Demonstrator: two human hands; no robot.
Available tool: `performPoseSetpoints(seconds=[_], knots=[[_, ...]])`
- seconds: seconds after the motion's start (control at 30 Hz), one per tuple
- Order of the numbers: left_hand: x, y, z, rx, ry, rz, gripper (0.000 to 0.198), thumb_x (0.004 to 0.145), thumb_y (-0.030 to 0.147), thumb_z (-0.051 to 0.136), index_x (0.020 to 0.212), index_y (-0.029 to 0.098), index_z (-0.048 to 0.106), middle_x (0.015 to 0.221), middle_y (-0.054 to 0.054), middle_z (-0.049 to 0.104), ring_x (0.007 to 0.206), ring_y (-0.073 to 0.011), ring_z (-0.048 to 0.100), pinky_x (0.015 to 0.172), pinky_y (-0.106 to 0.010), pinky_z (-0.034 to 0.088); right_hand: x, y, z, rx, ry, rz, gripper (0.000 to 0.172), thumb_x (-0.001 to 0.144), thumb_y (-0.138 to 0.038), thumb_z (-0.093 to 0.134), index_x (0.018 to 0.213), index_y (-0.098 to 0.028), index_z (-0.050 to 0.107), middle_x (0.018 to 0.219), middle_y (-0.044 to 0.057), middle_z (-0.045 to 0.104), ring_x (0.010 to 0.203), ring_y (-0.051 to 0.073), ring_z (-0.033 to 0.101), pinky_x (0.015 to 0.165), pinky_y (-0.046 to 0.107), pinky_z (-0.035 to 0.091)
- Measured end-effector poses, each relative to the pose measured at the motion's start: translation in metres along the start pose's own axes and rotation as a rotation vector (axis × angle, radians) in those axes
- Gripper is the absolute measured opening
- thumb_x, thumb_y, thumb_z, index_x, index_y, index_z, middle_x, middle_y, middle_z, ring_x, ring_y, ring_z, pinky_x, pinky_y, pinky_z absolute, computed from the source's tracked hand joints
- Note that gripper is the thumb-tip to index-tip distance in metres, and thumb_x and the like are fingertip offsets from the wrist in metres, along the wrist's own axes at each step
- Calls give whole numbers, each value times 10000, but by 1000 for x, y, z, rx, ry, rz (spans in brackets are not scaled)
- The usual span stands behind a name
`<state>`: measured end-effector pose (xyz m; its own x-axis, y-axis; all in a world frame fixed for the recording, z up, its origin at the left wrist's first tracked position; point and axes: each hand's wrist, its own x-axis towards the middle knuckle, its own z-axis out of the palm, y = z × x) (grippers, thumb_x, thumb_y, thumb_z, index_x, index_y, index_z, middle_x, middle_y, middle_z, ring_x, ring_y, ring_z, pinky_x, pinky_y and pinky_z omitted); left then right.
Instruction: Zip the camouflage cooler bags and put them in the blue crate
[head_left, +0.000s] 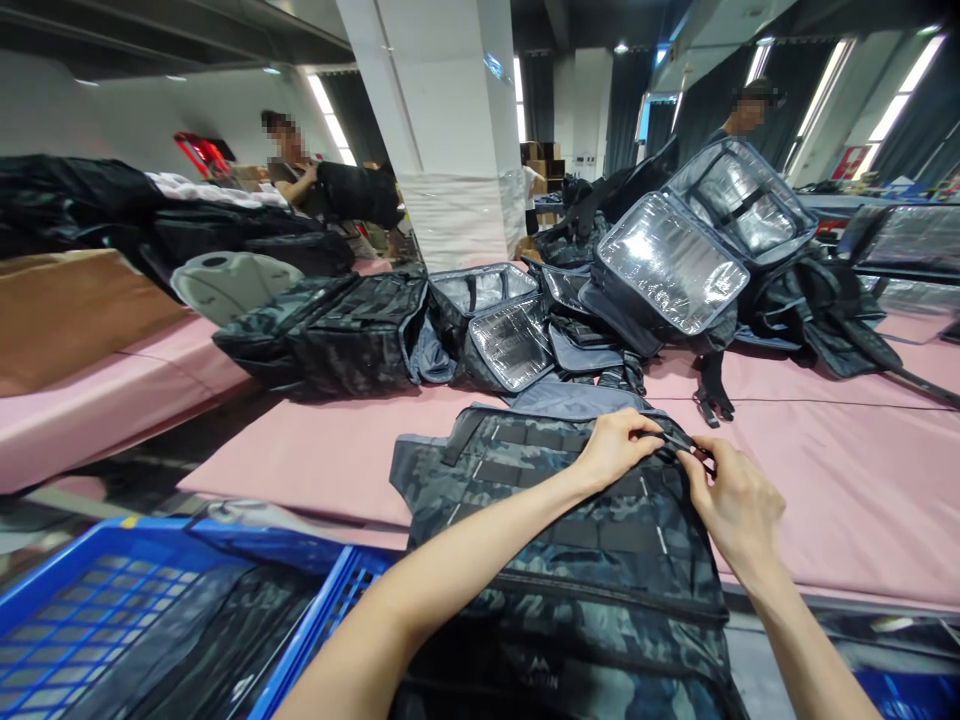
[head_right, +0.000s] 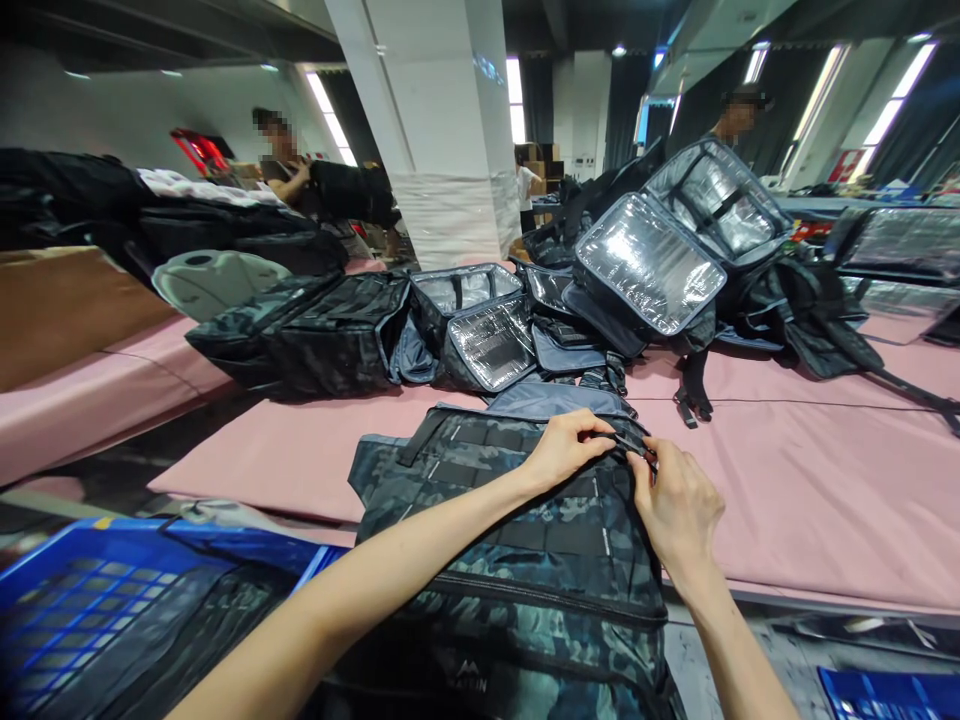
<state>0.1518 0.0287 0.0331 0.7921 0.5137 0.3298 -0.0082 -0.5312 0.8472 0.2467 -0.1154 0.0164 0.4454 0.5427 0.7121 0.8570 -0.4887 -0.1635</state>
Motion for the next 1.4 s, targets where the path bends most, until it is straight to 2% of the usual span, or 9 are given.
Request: performPoseSetpoints(seconds=[0.2,0.47,0.67,0.87,0.93,1.03,1.13,1.23,1.4], knots=[[3,-5,0,-105,-52,-77,155,714,221,662,842,165,729,802,-9,665,702,-120,569,690,-231,440,0,-8,6,219,-55,141,342,863,-471,480,934,-176,638,803,72,648,686,177,562,553,270,271],[1,-13,4,-177,-3,-73,113,652,221,733,749,161,732,769,-18,680,712,-138,598,710,-242,461,34,16,-9,1567,-217,820,401,642,-532,698,817,-203,550,628,-41,420,467,54,285,424,195,233],[5,-7,9,-71,24,265,225,735,45,563,813,171,732,858,-32,665,813,-125,607,785,-224,475,32,10,-9,1254,-631,881,599,483,-630,764,706,-105,582,517,-50,368,399,4,182,387,179,76],[6,-6,8,46,-74,366,276,760,25,498,845,174,714,932,-46,646,879,-131,604,813,-223,476,39,9,-9,1178,-754,773,566,423,-573,812,579,-124,503,503,-39,378,415,5,202,396,181,91],[4,-3,5,-55,-52,262,260,762,35,507,873,170,699,990,-59,643,916,-140,604,844,-239,477,38,11,-9,1158,-745,778,562,426,-570,809,570,-139,478,485,-69,304,424,10,184,398,179,96],[-2,3,0,-405,-4,-194,189,818,146,520,967,127,636,983,-99,636,787,-129,637,739,-255,521,34,8,-11,1102,-671,801,551,439,-582,790,618,-149,500,469,-90,252,425,21,174,392,179,104],[-11,9,-3,-718,-228,-546,305,868,364,502,917,76,589,852,-116,637,624,-122,635,567,-224,509,32,0,-14,1052,-652,776,529,461,-585,762,673,-140,570,446,-82,284,402,33,188,369,196,119],[-17,14,-2,-689,-344,-559,270,804,346,600,768,79,586,749,-82,634,579,-113,623,492,-176,461,32,-7,-15,985,-614,701,480,482,-562,733,664,-133,618,456,-43,389,395,51,262,361,213,177],[-19,19,-2,-221,-207,-452,145,763,241,625,720,105,650,604,-8,606,487,-84,568,482,-171,408,28,0,-8,825,-528,520,396,543,-524,657,640,-140,659,623,46,610,582,160,534,510,246,389]])
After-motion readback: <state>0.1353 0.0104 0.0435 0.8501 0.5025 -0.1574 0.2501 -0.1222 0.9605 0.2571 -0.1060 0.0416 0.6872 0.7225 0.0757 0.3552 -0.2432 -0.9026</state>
